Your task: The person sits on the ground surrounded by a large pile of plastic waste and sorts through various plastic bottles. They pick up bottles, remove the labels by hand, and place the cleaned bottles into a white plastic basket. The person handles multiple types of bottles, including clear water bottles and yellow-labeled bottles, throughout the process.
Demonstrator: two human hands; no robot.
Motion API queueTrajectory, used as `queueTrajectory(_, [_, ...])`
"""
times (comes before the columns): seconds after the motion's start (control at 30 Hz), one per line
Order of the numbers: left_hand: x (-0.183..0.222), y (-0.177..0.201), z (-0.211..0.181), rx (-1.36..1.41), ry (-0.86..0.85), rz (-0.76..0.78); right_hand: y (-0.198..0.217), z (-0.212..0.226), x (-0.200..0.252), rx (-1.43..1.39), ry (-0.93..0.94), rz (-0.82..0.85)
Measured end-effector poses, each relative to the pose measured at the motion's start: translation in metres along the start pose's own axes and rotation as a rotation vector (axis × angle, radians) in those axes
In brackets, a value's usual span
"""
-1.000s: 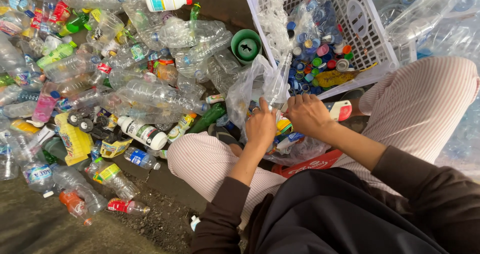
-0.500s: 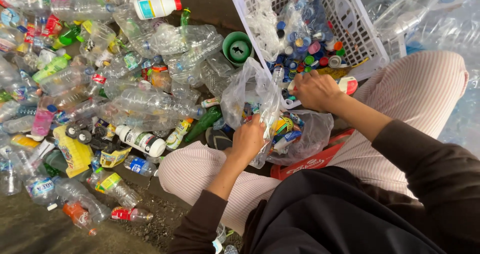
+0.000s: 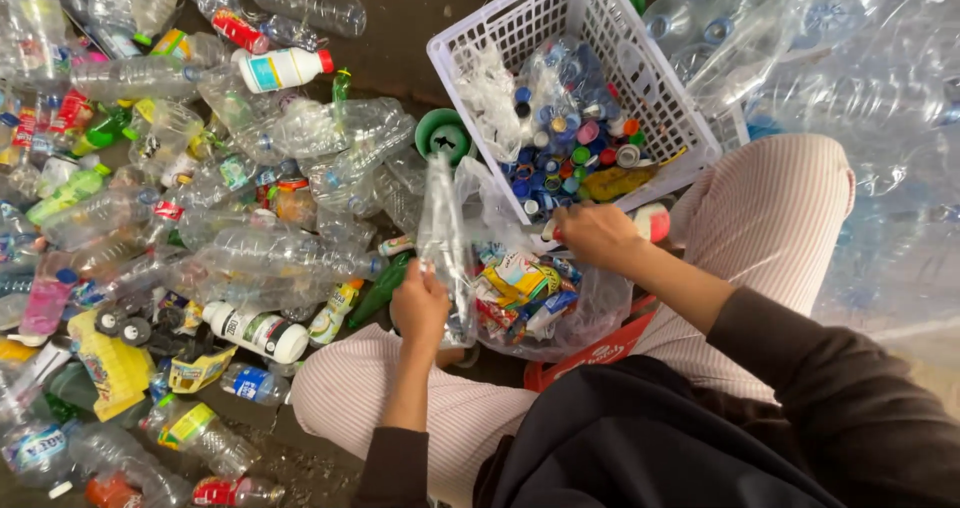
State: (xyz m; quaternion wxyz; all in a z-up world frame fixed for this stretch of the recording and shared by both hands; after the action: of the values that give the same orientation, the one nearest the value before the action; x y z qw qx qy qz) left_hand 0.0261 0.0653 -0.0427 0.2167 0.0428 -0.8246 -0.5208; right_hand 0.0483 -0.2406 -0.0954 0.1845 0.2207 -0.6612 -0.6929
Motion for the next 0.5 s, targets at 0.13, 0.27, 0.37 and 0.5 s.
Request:
queueTrajectory(0.13, [0.012,-0.012,-0.027,0.056,-0.043,-0.143,0.034,0.037,-0.001,-0.991,-0.620,0.278])
queueTrajectory(0.27, [0.044,-0.011,-0.073,0.225,-0.068,-0.209,0.024,0.072,0.005,-1.291,-0.800,0.214])
queueTrajectory(0.37, [0.058,0.001,-0.094,0.417,-0.079,-0.218,0.050,0.063,0.004,-1.411,-0.864,0.064])
queueTrajectory(0.5, [0.059,0.007,-0.098,0.678,-0.039,-0.142,0.078,0.048,-0.003,-1.602,-0.729,-0.143])
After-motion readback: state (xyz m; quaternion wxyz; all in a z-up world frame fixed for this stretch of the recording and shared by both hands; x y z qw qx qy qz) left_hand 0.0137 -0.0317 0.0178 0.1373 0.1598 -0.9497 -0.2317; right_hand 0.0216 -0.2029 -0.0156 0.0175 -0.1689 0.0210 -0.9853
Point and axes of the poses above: each hand's wrist, its own x-axis away from the middle knuckle, its own y-axis out of the back of the hand, z = x × y, the point moved 7 cm from there along -x, towards the middle knuckle, and after that the axes turned 6 degrees about y, right-handed, at the moved point
